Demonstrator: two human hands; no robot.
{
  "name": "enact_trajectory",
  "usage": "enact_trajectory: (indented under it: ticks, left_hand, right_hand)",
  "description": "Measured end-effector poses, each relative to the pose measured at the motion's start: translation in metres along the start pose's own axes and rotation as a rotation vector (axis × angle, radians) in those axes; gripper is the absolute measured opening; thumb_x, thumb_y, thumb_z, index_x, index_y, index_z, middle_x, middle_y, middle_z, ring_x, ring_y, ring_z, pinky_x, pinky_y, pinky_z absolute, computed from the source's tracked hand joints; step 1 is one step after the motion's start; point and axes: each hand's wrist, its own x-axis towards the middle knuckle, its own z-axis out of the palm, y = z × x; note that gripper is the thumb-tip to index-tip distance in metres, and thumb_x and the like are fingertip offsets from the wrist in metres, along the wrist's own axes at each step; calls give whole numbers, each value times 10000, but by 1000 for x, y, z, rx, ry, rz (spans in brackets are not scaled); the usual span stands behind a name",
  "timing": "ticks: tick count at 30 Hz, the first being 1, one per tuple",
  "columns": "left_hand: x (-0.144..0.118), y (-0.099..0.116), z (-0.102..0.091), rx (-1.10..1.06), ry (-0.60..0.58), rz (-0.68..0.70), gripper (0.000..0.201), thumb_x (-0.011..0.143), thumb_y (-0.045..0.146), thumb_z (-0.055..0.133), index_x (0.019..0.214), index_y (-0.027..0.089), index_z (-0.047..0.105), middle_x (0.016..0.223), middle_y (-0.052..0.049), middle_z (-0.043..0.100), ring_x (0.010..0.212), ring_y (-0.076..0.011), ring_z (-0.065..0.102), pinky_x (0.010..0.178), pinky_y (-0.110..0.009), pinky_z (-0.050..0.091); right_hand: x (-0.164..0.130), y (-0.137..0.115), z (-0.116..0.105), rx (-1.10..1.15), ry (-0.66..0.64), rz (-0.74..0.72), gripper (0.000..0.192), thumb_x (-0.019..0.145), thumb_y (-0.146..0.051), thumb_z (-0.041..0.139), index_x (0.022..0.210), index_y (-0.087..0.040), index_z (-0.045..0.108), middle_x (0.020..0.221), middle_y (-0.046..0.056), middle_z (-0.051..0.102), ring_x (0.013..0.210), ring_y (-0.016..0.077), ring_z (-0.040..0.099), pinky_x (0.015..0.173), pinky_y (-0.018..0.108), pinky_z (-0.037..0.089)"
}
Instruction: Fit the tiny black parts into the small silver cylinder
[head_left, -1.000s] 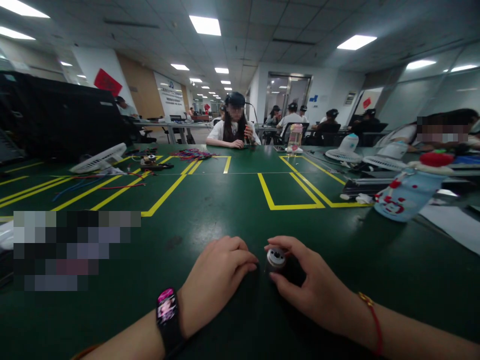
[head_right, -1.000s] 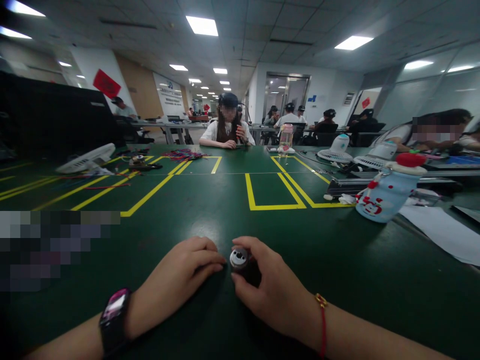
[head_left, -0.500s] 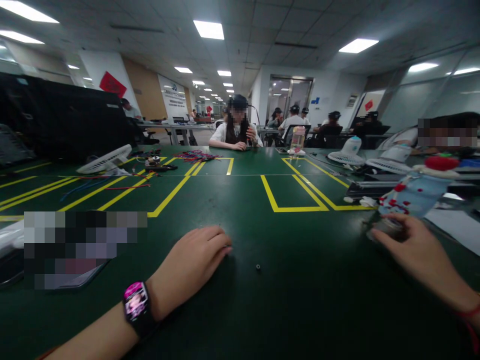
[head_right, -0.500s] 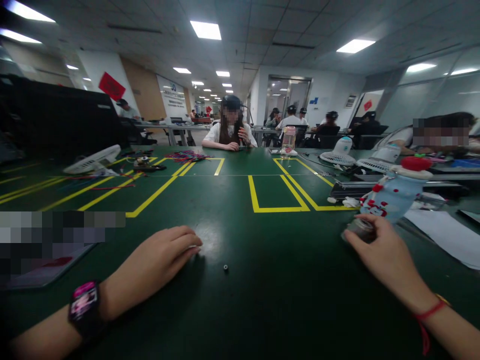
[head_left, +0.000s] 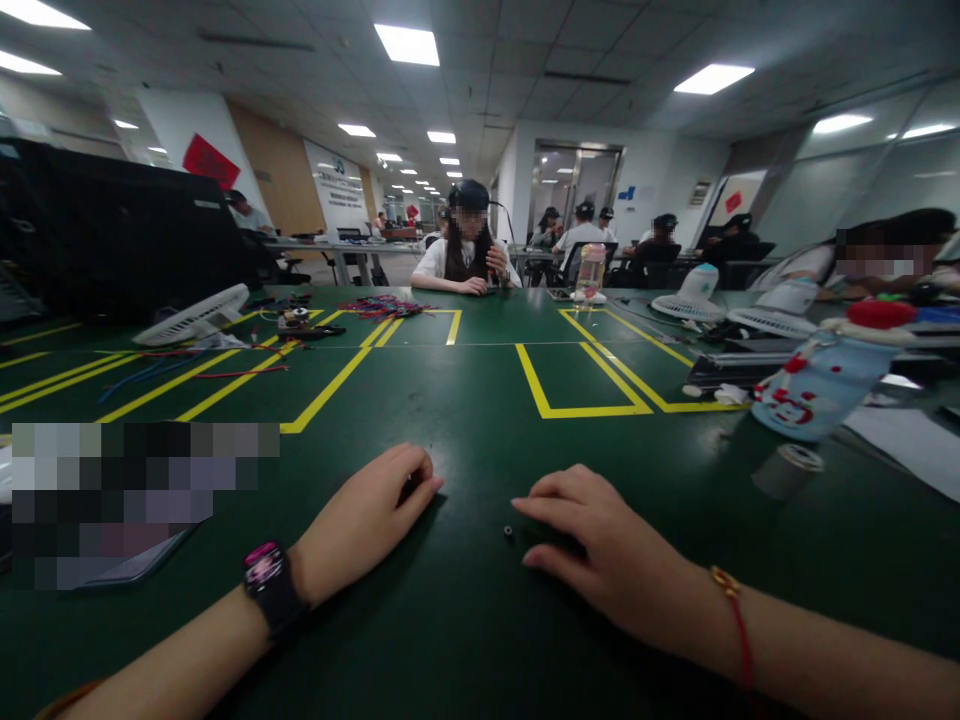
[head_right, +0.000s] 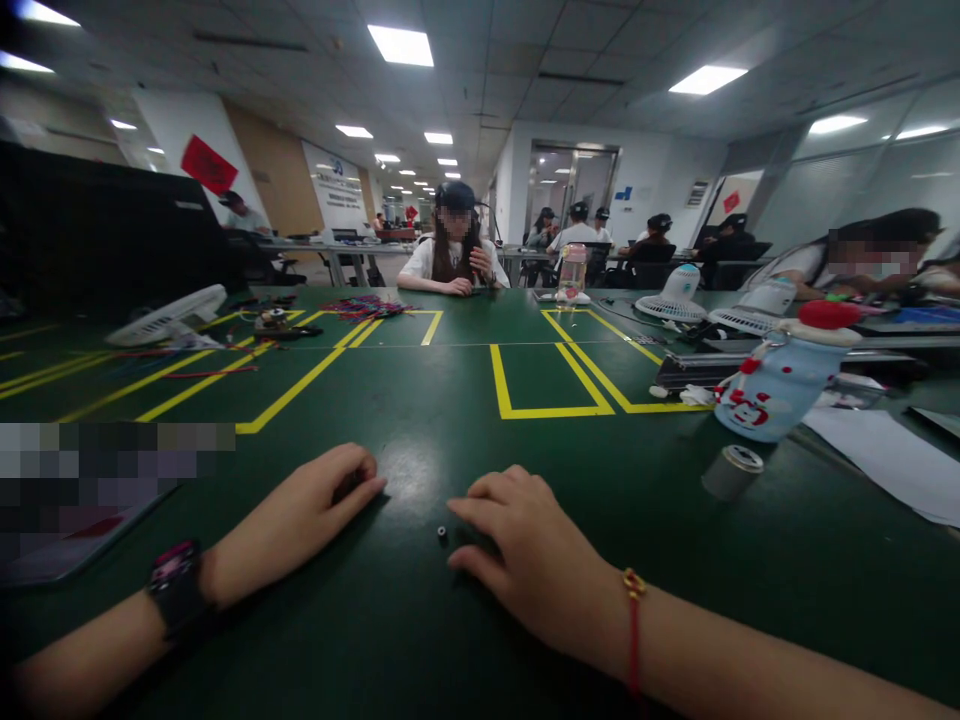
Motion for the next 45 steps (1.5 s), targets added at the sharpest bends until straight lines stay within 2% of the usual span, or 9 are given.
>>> enact_trajectory:
  ticks: [5,10,13,16,21,29,34,40,45]
  left_hand:
    - [0,0,0,7,-21,13,196,917,336,421,815,202,522,807,-1,569,706,-162,536,619,-283,396]
    - [0,1,-1,-2,-41,18,203,922,342,410,826,204,522,825,-4,564,723,-162,532,635,-287,399]
    - [0,1,0,20,-28,17,199,915,337,417,815,202,525,811,-4,561,706,-162,528,618,-284,395]
    - [1,2,1,51,-18,13,200,910,336,418,809,203,528,803,-6,561,694,-163,527,602,-282,390]
    - [1,2,1,44,-24,1,217,914,353,410,818,203,535,818,-13,564,700,-166,529,605,-285,398]
    - [0,3,1,53,-25,5,221,916,360,410,822,203,534,821,-14,566,711,-170,530,616,-287,398]
    - [1,2,2,47,-27,8,218,919,355,405,832,201,533,833,-16,565,711,-167,523,614,-283,392]
    - [0,0,3,38,-38,-13,218,912,370,412,825,209,531,834,-17,559,721,-175,522,620,-291,383]
    - [0,1,3,31,-35,-11,202,911,361,420,819,213,523,831,-11,550,730,-176,519,630,-295,376]
  right_hand:
    - [14,-11,4,98,-28,52,162,868,-297,485,887,-220,627,928,17,584,872,116,507,789,270,425]
    - [-20,35,-63,-227,317,227,179,834,-348,475,870,-196,564,914,47,584,818,139,519,719,280,421]
    - [-57,81,-107,-578,491,529,238,804,-404,481,858,-195,582,929,87,605,815,185,534,689,325,404]
    - [-92,120,-129,-621,397,862,313,778,-493,485,825,-215,619,850,99,628,684,177,544,606,326,391]
    - [-113,132,-130,-450,353,1024,425,767,-604,444,892,-241,628,853,75,643,640,155,562,610,316,406]
    - [-107,126,-130,-353,347,1025,333,757,-494,524,928,-234,644,929,74,658,729,180,600,673,339,421]
    - [-114,137,-128,-190,417,1032,446,736,-476,586,1105,-228,617,939,102,664,697,181,622,648,332,435]
    - [-124,149,-126,-293,222,1162,549,678,-640,583,1122,-319,622,907,54,677,694,199,626,658,345,446]
    - [-123,138,-115,-329,256,1018,558,712,-601,580,1181,-298,574,958,50,669,786,191,636,688,320,463]
